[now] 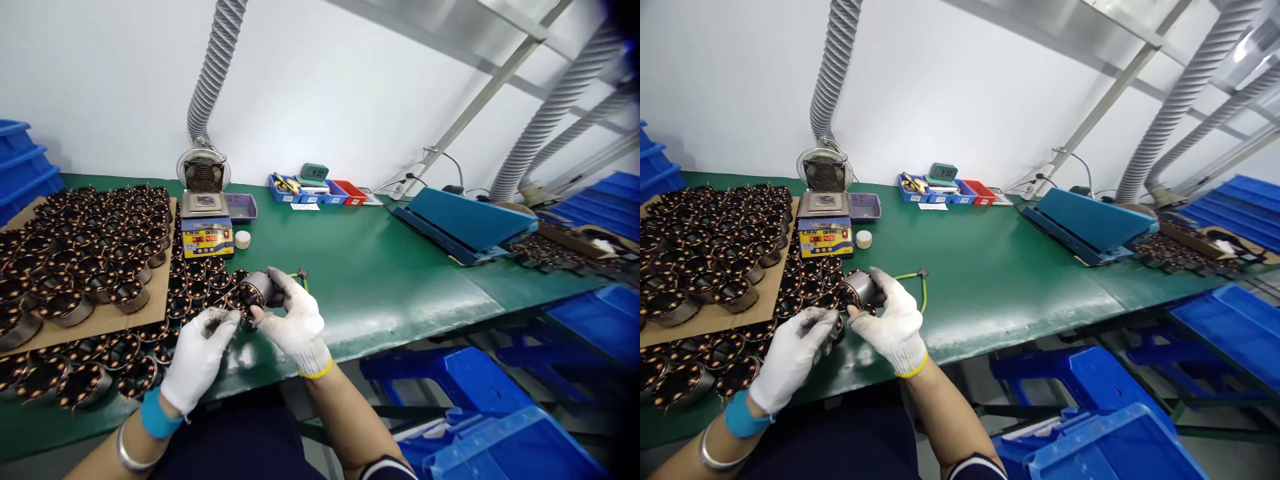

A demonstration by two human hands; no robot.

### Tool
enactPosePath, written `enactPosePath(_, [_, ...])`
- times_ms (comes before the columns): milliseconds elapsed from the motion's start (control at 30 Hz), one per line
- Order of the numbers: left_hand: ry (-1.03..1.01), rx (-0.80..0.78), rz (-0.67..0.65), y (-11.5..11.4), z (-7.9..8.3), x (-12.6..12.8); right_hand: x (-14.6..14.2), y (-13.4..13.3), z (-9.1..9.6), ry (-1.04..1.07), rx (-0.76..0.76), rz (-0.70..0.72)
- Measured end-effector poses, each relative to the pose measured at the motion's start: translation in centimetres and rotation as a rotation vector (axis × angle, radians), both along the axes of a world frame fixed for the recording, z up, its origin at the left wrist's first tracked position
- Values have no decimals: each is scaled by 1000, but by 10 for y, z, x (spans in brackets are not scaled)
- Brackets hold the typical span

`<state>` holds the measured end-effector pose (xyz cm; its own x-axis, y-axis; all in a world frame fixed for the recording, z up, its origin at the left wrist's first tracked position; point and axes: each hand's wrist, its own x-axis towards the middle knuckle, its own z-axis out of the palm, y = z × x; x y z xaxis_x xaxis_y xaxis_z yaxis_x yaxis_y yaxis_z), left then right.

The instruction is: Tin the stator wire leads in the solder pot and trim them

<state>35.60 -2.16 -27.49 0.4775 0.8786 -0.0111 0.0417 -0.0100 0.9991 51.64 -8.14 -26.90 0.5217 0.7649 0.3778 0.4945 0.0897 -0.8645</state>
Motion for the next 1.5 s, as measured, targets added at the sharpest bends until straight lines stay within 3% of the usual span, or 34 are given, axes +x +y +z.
enactPosePath(167, [-59, 42, 17, 1, -8, -2, 4, 12, 3, -58, -18, -27])
enactPosePath(267, [-50, 128, -26, -1, -10, 0, 19, 37, 16, -144, -9, -44])
enactPosePath(433, [77, 785, -207, -3, -27, 10, 47, 119, 62, -525, -89, -84])
enactPosePath(500, [54, 958, -230, -3, -36, 14, 54, 160, 82, -692, -188, -101])
enactPosePath(667, [22, 1121, -262, 2, -52, 16, 61, 249, 106, -965, -389, -103])
enactPosePath(833, [-27, 1185, -76, 11, -54, 12, 55, 301, 101, -1070, -507, -68])
enactPosePath(967, [-10, 1174, 53, 17, -55, 10, 46, 321, 96, -1131, -552, -12])
enactPosePath(1500, [16, 1183, 35, 18, -58, 13, 37, 330, 87, -1185, -568, 24])
